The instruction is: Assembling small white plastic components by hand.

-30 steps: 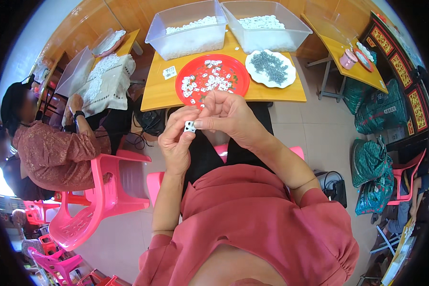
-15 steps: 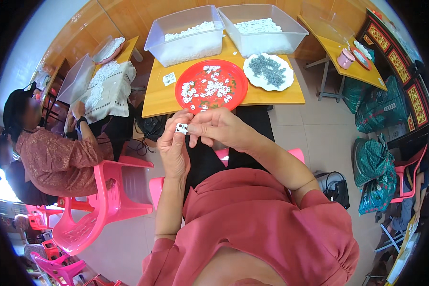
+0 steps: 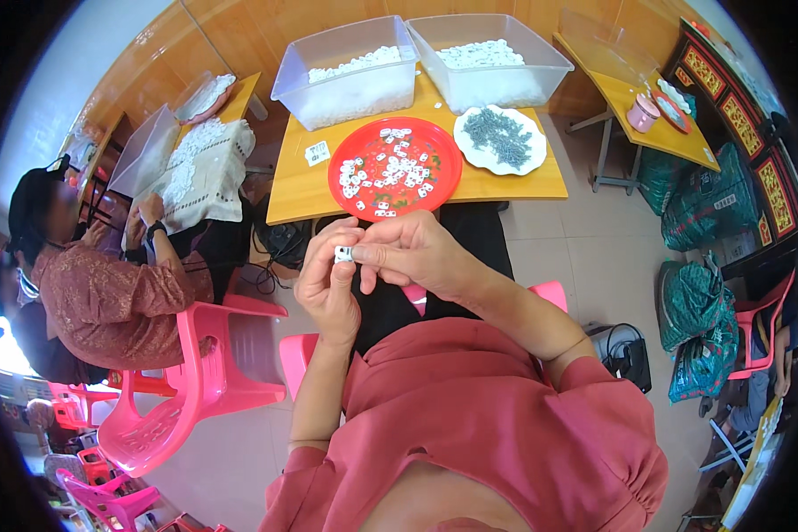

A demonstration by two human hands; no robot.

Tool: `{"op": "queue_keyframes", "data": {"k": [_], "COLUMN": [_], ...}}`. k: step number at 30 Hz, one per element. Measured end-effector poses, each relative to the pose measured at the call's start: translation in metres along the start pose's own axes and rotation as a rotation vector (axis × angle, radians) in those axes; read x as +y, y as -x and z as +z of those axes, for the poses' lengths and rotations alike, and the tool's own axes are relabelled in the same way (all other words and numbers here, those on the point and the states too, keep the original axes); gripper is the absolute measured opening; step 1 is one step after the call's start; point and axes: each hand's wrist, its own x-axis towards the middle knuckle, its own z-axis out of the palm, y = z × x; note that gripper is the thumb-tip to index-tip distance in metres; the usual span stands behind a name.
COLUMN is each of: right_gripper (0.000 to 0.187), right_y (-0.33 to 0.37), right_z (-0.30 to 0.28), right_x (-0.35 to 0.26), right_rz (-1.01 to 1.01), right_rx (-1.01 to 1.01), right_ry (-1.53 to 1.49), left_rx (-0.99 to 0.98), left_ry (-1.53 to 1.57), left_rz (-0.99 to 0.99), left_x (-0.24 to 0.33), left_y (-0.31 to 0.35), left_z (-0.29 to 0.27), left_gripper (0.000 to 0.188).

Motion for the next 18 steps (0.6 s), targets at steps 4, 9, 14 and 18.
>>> {"op": "queue_keyframes", "data": {"k": [4,9,14,18], "right_gripper": [0.019,0.021,0.021,0.021], "right_y": [0.002,-0.002,-0.002,0.000], "right_z": [0.005,0.002,0.001,0.000], "right_x": [-0.002,-0.005,-0.008,-0.011], "right_rz": [-0.028,0.046,0.023,0.028], "right_rx": [0.011,0.065,0.098,0.088], "right_ry": [-0.014,-0.037,-0.033,-0.018], "left_rx": [-0.012,-0.010,-0.003,-0.106], "left_ry": [-0.053,0.017,0.039,0.070], "left_rz": [0.029,-0.088,-0.210,-0.201], "left_x": [0.001,0.001,0.004,0.004], "left_y": [0.000,-0.001,-0.002,-0.007], "left_z": [-0.002,-0.003,-0.004,-0.016], "left_gripper": [0.029,0.030,0.031,0.030]}}
